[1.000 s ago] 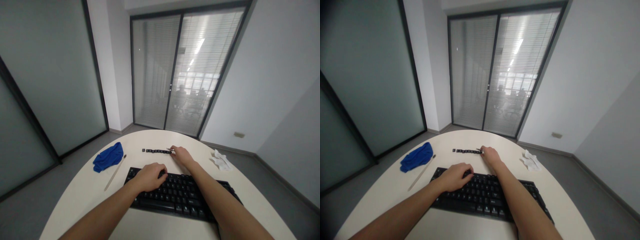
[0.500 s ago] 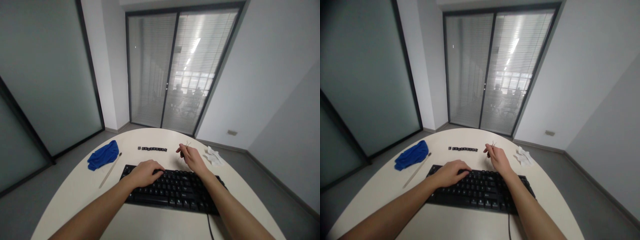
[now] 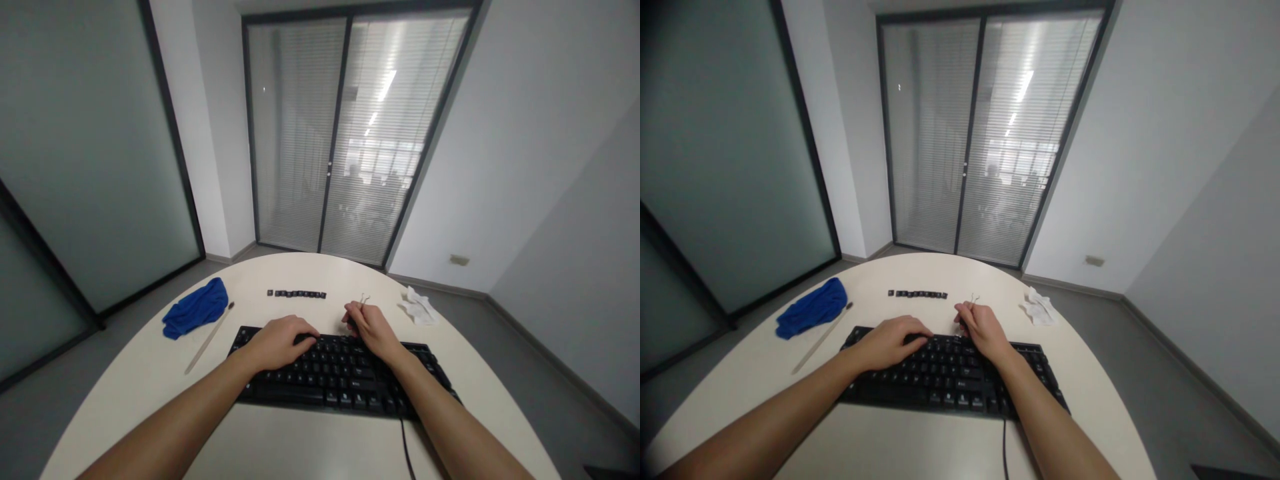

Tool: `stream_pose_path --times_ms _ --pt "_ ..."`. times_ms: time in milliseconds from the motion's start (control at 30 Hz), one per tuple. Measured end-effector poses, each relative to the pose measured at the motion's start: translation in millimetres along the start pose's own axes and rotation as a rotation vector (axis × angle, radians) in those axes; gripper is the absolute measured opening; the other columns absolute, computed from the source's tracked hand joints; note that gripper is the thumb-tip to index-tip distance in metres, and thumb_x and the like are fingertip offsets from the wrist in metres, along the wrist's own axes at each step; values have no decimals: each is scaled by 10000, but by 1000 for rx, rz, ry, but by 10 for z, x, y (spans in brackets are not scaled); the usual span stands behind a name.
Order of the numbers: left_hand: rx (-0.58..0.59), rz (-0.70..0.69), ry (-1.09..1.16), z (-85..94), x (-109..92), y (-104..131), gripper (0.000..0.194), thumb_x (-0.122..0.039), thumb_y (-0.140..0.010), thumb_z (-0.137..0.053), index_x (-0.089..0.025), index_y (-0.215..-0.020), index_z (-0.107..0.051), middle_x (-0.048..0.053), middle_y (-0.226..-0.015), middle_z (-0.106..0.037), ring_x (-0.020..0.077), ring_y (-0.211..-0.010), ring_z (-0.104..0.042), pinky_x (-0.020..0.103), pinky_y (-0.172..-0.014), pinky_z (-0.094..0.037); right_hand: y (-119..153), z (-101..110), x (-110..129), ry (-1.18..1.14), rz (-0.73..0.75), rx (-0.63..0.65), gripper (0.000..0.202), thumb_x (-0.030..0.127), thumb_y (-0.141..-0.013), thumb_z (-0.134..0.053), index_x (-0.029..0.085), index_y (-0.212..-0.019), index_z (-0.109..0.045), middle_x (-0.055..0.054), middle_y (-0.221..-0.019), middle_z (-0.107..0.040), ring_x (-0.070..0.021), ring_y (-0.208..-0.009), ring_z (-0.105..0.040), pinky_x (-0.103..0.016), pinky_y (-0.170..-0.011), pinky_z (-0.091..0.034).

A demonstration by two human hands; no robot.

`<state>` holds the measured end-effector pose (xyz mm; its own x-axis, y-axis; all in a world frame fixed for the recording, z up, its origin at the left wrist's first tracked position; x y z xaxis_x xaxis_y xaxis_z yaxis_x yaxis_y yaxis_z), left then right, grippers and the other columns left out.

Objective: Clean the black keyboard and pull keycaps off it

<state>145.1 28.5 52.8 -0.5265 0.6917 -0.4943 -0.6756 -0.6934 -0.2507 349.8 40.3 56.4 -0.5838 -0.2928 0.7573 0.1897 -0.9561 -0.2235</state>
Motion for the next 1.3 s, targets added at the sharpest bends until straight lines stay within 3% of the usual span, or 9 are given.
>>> stream_pose_path --times_ms 167,267,433,600,767,833,933,1067,1300 --pt "4 10 -9 -1 0 6 277 -371 -930 -499 -276 -1092 -703 28 -1085 -716 230 -1014 -618 351 -933 -440 43 -21 242 176 158 137 435 451 -979 -396 190 -699 -603 5 -582 -585 -144 -571 -558 -257 -635 -418" --pt "6 0 -11 3 -5 6 282 -376 -936 -492 -266 -1094 -698 35 -1082 -713 232 -1006 -620 353 -932 -440 55 42 304 196 178 184 414 453 -972 -422 187 -725 -619 -3 -638 -619 -152 -630 -572 -259 -652 -417" --pt "37 -43 -28 -2 19 -9 281 -373 -938 -496 -246 -1105 -683 47 -1089 -708 234 -1016 -619 349 -922 -444 53 111 145 -24 30 236 455 549 -931 -458 158 -835 -670 -37 -729 -687 -167 -673 -621 -276 -675 -476" --pt "98 -63 -12 50 99 -8 278 -366 -930 -505 -242 -1108 -679 43 -1102 -707 227 -1025 -625 330 -917 -452 28 20 -44 -242 -91 243 516 629 -871 -504 142 -855 -674 -49 -730 -699 -174 -667 -638 -295 -671 -501" --pt "149 40 0 101 126 -2 254 -362 -896 -545 -248 -1064 -698 35 -1095 -720 233 -1012 -651 322 -896 -471 -24 -97 -191 -373 -161 186 550 681 -832 -517 149 -849 -656 -24 -675 -669 -155 -619 -612 -289 -639 -487" --pt "109 114 -5 74 84 -14 252 -351 -892 -540 -251 -1061 -699 40 -1100 -723 243 -1013 -659 332 -893 -477 -38 -122 -219 -417 -168 166 550 688 -824 -520 153 -843 -647 -16 -668 -659 -150 -611 -607 -288 -635 -491" --pt "-37 197 18 -18 -20 -40 377 -385 -882 -559 -246 -1228 -614 69 -1195 -690 263 -1063 -652 356 -907 -479 -44 -138 -199 -456 -152 167 533 676 -820 -537 154 -841 -641 -10 -676 -659 -144 -611 -608 -283 -637 -498" --pt "-97 205 156 -204 -102 -75 480 -397 -863 -599 -260 -1319 -538 60 -1161 -709 255 -1067 -658 349 -911 -481 -29 -128 -61 -460 -82 170 492 629 -850 -541 150 -856 -652 -16 -696 -670 -147 -643 -624 -285 -663 -511" --pt "-214 132 474 -194 -23 -111 242 -293 -894 -552 -206 -1087 -669 51 -1046 -730 203 -980 -671 302 -904 -486 11 -158 132 -407 62 114 429 556 -888 -545 157 -925 -698 -49 -820 -713 -173 -783 -662 -315 -785 -520"
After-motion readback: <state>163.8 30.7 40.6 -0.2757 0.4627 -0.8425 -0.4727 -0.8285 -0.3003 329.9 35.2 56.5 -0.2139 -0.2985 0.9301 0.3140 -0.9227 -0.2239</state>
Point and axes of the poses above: each hand's wrist, its own y-axis away from the middle knuckle, its own z-axis out of the back of the hand, x = y × z, the point moved 5 cm from there along -y, towards the middle knuckle
